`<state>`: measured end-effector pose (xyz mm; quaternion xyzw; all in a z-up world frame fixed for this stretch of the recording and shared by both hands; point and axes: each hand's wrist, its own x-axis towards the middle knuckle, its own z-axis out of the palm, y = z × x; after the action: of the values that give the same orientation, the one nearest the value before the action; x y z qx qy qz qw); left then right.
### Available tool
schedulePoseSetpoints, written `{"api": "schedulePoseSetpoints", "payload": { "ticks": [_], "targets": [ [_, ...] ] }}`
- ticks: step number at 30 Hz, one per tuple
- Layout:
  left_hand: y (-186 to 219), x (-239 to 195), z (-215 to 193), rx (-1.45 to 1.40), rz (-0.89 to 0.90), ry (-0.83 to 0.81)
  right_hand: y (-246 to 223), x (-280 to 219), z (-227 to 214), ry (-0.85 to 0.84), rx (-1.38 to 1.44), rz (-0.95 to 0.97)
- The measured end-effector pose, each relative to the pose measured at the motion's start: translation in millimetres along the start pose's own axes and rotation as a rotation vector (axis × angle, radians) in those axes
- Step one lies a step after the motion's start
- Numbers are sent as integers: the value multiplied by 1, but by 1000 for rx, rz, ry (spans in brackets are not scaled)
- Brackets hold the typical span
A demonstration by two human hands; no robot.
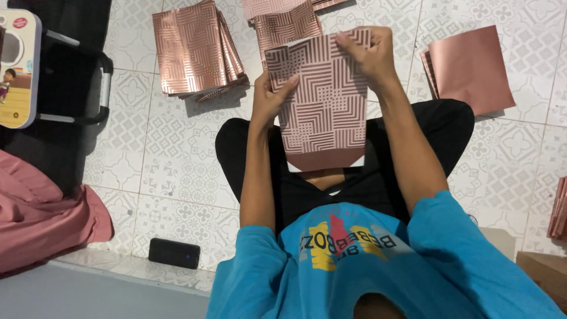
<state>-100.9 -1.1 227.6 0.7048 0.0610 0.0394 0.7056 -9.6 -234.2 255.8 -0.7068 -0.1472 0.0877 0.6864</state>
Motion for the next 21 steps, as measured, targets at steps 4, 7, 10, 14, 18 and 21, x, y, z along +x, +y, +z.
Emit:
{"api": "schedulePoseSetpoints", "payload": {
  "ticks": [4,7,10,14,18,21],
  "targets": [
    [1,11,5,-193,-12,64,-13,8,2,44,13,85],
    [-4,26,6,-229,-15,224,-1,10,-1,-75,9,48],
    [0,38,0,-365,-14,303,12,-3,0,-203,-11,54],
    [6,32,-5,-254,-170,165,28,-15,6,95,-43,236],
    [-14,7,0,-429,-13,-28,42,-6,11,313,389,123],
    [-22,-6,9,-898,112,-72,37,-7,28,520,407,390]
  ]
}}
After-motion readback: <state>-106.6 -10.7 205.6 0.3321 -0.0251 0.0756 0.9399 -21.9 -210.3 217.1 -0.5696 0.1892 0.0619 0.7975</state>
